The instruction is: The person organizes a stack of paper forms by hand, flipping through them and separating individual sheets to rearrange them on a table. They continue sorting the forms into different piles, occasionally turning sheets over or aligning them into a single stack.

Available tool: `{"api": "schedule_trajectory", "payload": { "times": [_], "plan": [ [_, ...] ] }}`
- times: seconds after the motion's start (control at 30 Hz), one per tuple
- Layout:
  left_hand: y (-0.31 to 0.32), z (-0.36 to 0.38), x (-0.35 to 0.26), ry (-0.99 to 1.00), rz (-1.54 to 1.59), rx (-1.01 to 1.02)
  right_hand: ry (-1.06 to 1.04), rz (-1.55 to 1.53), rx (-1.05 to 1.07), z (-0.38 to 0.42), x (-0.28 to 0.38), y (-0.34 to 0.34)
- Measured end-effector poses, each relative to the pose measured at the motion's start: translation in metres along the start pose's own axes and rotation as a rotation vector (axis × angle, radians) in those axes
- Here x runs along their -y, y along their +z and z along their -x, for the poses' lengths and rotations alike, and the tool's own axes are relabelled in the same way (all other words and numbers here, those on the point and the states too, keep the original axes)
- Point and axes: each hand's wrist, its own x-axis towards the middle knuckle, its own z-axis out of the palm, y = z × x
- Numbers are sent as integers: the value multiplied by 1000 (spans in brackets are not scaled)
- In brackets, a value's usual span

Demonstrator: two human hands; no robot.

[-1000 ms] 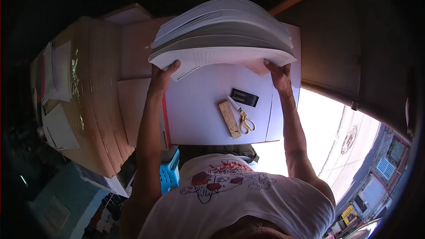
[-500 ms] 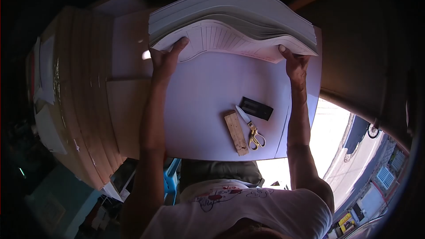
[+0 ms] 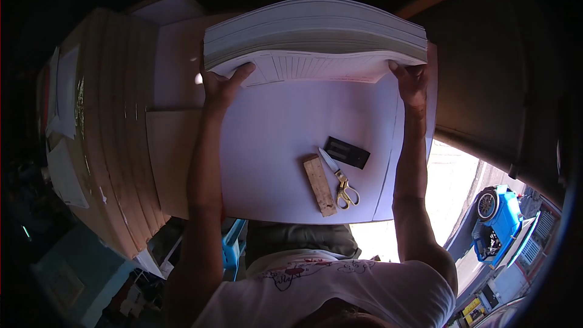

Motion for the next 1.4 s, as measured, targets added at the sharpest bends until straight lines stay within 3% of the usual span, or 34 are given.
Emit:
{"api": "schedule_trajectory", "payload": {
  "times": [0.1, 0.17, 0.27, 0.4, 0.53, 0.63, 0.7, 0.77, 0.83, 0.9, 0.93, 0.97, 1.0, 1.1, 1.23, 1.3, 1.4],
  "plan": [
    [13, -1, -3, 80, -61, -142, 45, 83, -60, -3, 14, 15],
    [6, 1, -1, 132, -110, -95, 104, 90, -97, 1, 28, 15],
    [-31, 13, 38, -29, 20, -37, 40, 64, -72, 10, 36, 15],
    [-20, 21, 30, -180, -298, -50, 178, 171, 45, 19, 5, 14],
    [3, -11, -30, -103, -257, -70, 235, -9, -22, 11, 34, 28],
    [-20, -60, -69, -325, -226, 35, 343, -80, -12, 15, 55, 60],
    [-37, -94, -100, -368, -580, 136, 428, -163, -2, 15, 60, 88],
    [-71, -120, -64, -335, -881, 151, 521, -297, 10, 20, 43, 113],
    [-72, -100, -77, -119, -1351, 225, 598, -371, -41, 38, 1, 138],
    [-83, -39, -32, 266, -1241, -354, 646, -378, -144, 53, -17, 153],
    [-66, 0, -27, -1, -1001, -433, 665, -413, -132, 52, -14, 150],
    [-60, 48, 19, -66, -561, -613, 691, -446, -124, 52, -12, 148],
    [-42, 89, 26, -429, -648, -467, 842, -380, -157, 52, -15, 149],
    [43, 144, -30, -1085, 192, -571, 1073, -290, -213, 48, 26, 152],
    [56, 129, -22, -743, 585, -478, 1122, -325, -84, 58, 30, 150],
    [50, 123, 4, -662, 520, -494, 983, -332, 44, 63, 25, 143],
    [50, 116, 9, -631, 392, -524, 1032, -655, 176, 29, 7, 101]
  ]
}}
